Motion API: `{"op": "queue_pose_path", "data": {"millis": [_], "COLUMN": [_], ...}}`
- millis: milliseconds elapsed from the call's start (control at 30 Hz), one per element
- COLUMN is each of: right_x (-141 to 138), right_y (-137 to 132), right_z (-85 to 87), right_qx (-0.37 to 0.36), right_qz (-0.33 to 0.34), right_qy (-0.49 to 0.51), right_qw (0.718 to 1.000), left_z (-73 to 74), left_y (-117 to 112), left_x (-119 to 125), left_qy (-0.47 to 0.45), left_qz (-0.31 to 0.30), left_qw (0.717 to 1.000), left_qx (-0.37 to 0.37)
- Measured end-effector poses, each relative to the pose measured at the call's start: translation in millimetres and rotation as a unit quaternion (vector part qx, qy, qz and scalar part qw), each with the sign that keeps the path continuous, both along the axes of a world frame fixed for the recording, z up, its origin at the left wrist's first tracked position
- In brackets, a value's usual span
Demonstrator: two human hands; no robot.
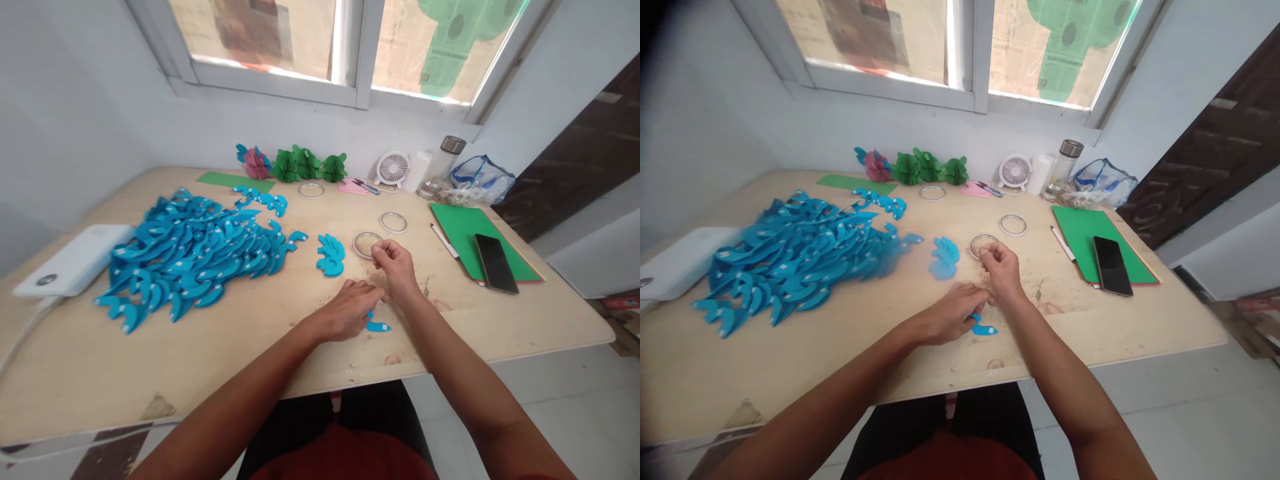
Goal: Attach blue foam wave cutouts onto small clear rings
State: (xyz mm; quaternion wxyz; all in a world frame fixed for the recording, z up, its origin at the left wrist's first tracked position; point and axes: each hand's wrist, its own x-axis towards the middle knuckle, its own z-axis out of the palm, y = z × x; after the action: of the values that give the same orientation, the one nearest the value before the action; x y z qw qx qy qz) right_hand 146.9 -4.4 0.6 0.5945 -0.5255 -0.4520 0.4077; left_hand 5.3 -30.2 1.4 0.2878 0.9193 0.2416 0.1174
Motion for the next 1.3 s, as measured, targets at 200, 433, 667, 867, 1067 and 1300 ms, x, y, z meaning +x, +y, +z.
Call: {"op": "queue_pose_path", "data": {"millis": [200,433,667,867,1067,1300], "right_x": [-0.5,8.2,9.3,-4.3,-10.7,-1.9], "right_y": [-2.4,2.7,0.4,-4.4,-5.4,-2.4], "right_z": [5.1,1.2,8.1,3.7,-1.4,2.0], "right_qx": [-0.007,-0.007,-0.017,0.009,0.004,0.017], "right_qz": [-0.008,-0.023,0.039,0.083,0.103,0.046], "right_qy": [-0.002,0.075,0.136,0.051,0.037,0.05], "right_qw": [1.0,0.997,0.99,0.995,0.994,0.998], "left_z": [-5.8,-4.4,-5.3,-2.6,-5.7,-8.9], "left_y": [2.4,20.7,28.9,29.0,25.2,21.5], "left_x": [1.1,-5.5,-2.9,-1.6,3.3,7.1], "left_qy": [-0.063,-0.352,-0.501,-0.563,-0.566,-0.54], "left_qz": [0.012,0.2,0.355,0.392,0.381,0.351], "left_qw": [0.997,0.848,0.686,0.63,0.636,0.67], "left_qx": [-0.043,-0.343,-0.391,-0.364,-0.362,-0.368]}}
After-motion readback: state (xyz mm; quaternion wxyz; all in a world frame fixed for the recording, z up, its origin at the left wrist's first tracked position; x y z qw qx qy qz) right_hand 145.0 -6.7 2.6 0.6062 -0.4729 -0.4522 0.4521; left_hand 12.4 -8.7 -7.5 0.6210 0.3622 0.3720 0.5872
